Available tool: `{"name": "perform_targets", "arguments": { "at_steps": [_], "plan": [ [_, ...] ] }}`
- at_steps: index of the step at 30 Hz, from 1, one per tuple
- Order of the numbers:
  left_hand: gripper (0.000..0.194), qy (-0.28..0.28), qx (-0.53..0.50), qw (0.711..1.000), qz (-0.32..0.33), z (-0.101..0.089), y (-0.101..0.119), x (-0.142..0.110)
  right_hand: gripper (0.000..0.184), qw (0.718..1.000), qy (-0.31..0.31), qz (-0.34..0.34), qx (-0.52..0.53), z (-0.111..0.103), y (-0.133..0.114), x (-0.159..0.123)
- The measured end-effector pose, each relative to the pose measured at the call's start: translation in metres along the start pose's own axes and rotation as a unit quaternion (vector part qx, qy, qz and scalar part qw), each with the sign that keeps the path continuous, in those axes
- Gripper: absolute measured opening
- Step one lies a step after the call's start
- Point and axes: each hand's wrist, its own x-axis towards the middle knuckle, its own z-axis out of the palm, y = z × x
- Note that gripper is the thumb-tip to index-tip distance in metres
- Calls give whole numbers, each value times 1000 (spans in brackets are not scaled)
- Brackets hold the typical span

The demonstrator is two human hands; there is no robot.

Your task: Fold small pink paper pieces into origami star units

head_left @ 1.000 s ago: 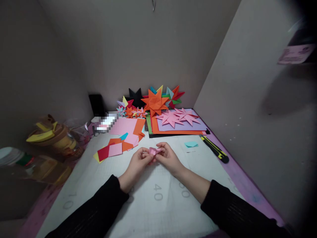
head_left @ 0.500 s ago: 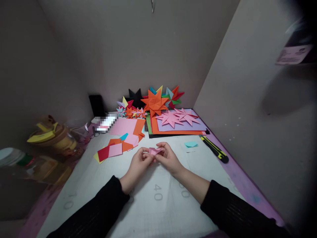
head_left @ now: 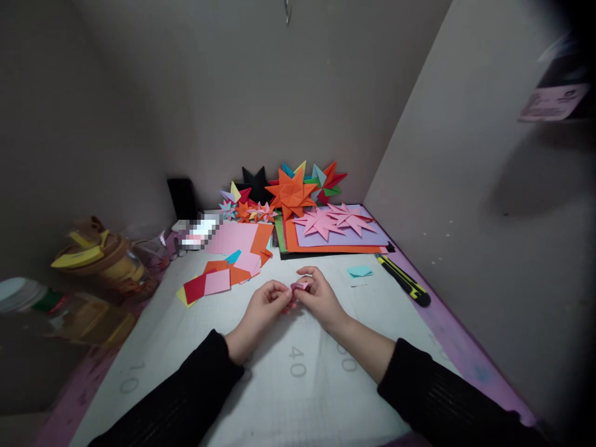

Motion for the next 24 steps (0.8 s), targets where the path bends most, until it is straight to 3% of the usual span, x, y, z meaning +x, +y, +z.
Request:
{"name": "perform_targets", "arguments": {
  "at_steps": [15,21,24],
  "plan": [
    [25,42,53,997,34,-3,0,2,29,994,15,-59,-92,0,0,-6],
    [18,73,121,988,63,-8,10,2,25,998,-37,-25,34,-7,-6,-7],
    [14,77,167,979,88,-9,13,0,25,999,-32,12,33,-9,-4,-6]
  ]
}}
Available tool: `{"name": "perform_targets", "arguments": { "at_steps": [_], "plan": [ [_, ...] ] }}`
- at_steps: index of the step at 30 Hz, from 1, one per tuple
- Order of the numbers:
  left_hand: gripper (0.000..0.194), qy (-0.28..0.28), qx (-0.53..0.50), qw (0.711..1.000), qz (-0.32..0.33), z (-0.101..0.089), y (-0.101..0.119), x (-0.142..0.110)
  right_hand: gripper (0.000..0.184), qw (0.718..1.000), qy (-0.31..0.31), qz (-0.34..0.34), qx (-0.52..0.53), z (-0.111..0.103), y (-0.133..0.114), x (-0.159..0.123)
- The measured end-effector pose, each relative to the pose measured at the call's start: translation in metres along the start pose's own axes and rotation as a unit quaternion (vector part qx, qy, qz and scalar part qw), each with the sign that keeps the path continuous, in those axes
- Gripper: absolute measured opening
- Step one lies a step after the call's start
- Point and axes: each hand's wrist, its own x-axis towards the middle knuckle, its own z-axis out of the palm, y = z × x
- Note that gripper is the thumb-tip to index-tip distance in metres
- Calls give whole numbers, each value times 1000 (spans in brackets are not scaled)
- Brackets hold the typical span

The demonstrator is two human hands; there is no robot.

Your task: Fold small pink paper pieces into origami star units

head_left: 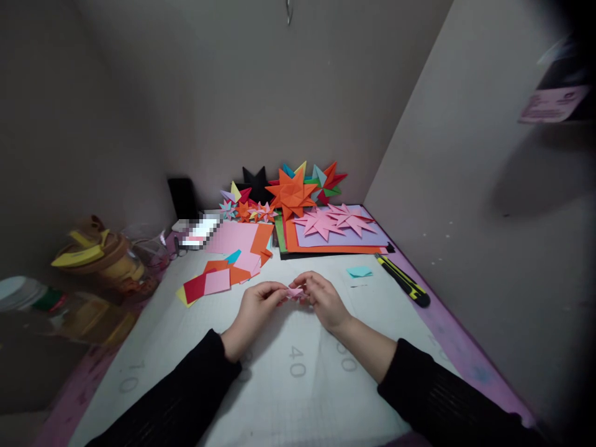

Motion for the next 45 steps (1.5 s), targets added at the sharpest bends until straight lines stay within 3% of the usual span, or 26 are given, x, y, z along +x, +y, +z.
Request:
{"name": "perform_targets", "arguments": {
  "at_steps": [5,10,19,23,38,45],
  "plan": [
    [12,15,49,998,35,-1,-1,-2,19,999,-12,30,-20,1,6,2],
    [13,14,63,997,53,-1,-1,-3,17,1000,17,18,-3,4,5,5],
    [17,-37,-39,999,3,3,2,-2,19,997,-5,-9,-79,4,2,1],
    [14,-45,-33,998,6,3,1,-2,15,990,-4,-37,-138,3,0,0],
    [16,-85,24,996,12,0,3,-3,12,926,-45,-196,-320,-2,-7,-2],
    [17,-96,23,995,16,1,-1,-3,8,896,-48,-231,-377,-1,-7,-5]
  ]
}}
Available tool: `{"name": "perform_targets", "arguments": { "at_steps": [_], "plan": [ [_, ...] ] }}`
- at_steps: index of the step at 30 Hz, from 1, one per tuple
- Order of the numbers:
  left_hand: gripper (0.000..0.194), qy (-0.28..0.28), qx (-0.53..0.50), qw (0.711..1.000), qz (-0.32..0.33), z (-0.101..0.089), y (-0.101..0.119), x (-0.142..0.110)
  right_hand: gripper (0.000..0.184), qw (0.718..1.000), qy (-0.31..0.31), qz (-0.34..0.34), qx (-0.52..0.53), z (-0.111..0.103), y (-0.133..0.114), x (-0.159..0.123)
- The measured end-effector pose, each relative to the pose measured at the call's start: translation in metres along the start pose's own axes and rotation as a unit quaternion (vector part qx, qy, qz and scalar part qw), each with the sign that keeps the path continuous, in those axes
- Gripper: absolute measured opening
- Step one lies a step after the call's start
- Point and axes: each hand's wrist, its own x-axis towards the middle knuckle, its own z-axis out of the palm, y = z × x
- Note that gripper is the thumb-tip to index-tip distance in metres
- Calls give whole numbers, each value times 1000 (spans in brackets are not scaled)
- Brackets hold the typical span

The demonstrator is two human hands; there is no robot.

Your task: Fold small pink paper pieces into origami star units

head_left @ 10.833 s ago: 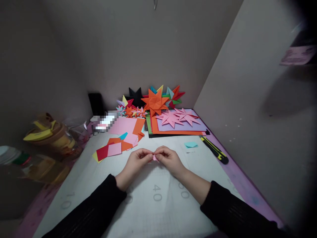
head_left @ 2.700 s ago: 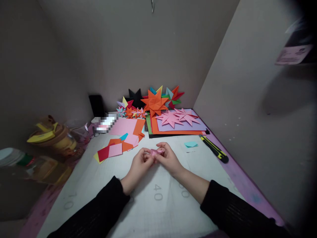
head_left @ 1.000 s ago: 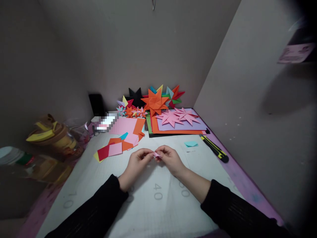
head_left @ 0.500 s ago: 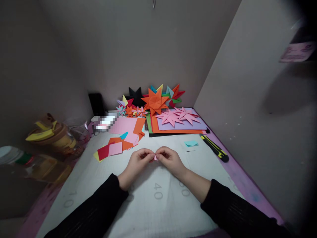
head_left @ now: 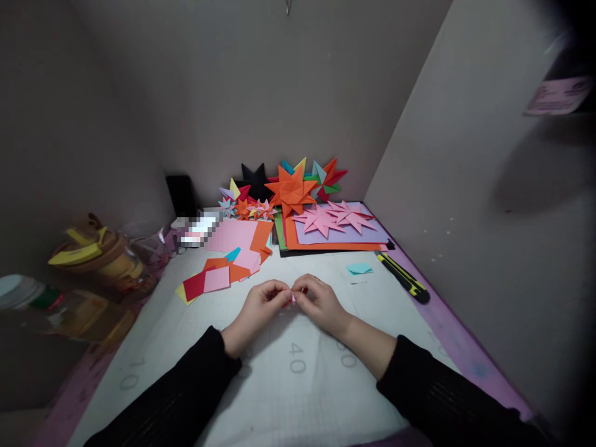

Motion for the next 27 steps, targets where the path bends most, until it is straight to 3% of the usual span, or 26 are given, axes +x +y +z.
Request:
{"name": "perform_targets", "arguments": {
  "at_steps": [4,10,18,27],
  "plan": [
    [17,-2,0,1000,6,2,3,-1,9,999,-6,-3,-36,1,0,0],
    [15,32,18,999,10,3,8,-3,8,999,19,42,20,3,-1,1],
    [16,101,72,991,47,5,-1,-3,5,998,39,23,32,3,-5,3],
    [18,118,107,985,62,6,0,-6,6,998,54,-6,-43,7,-6,-1]
  ]
}}
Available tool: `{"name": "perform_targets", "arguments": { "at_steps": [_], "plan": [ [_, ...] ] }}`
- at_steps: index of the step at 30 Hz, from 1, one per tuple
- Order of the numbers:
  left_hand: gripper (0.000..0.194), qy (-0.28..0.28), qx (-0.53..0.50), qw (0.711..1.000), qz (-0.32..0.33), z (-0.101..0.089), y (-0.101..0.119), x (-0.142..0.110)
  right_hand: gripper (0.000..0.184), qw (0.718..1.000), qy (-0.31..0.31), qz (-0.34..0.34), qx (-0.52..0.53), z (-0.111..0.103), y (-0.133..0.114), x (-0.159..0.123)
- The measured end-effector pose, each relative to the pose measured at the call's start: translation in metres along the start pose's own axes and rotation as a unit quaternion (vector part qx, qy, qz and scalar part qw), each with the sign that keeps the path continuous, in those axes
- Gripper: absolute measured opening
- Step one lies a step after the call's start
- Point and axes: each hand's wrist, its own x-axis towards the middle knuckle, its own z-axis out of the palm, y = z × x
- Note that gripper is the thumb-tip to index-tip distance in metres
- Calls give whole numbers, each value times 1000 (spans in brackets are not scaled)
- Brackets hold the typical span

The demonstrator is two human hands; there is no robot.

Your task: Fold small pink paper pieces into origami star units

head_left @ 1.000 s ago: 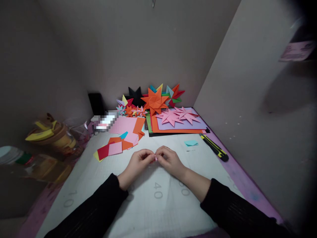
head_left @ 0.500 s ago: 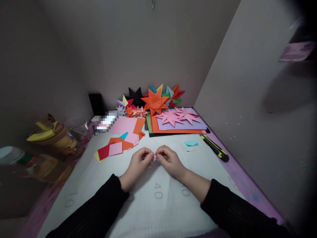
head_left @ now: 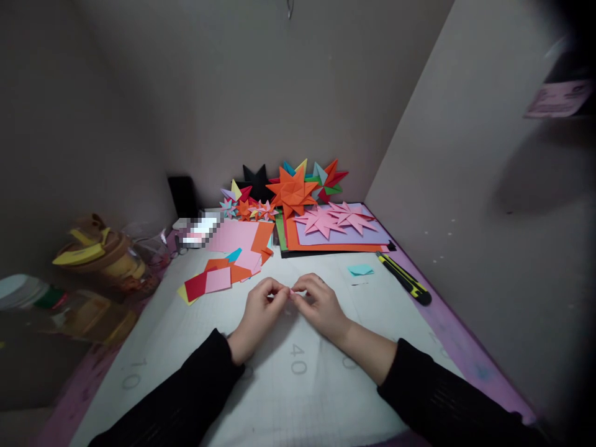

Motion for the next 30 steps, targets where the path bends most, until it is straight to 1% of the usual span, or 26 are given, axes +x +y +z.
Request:
{"name": "perform_targets", "arguments": {
  "at_steps": [4,9,16,18,21,24,27,30],
  "plan": [
    [19,0,10,1000,16,0,1,-1,9,1000,13,2,-3,0,-1,1],
    [19,-4,17,999,35,-1,2,-1,11,1000,13,-1,24,1,0,1],
    [18,-14,12,999,30,-1,4,-2,11,995,-3,61,77,1,1,2],
    [18,-11,-3,1000,17,-1,4,-1,12,994,-8,66,91,-1,1,3],
    [18,-12,-64,997,-33,-2,3,2,13,990,6,82,112,-3,2,5],
    [21,-31,-138,987,-79,-3,0,6,2,985,31,111,131,-2,4,6],
    [22,-53,-182,977,-93,-2,-3,8,7,981,21,132,140,1,5,5],
    [23,-66,-188,975,-96,1,-4,7,8,979,-1,145,143,3,3,5]
  ]
}}
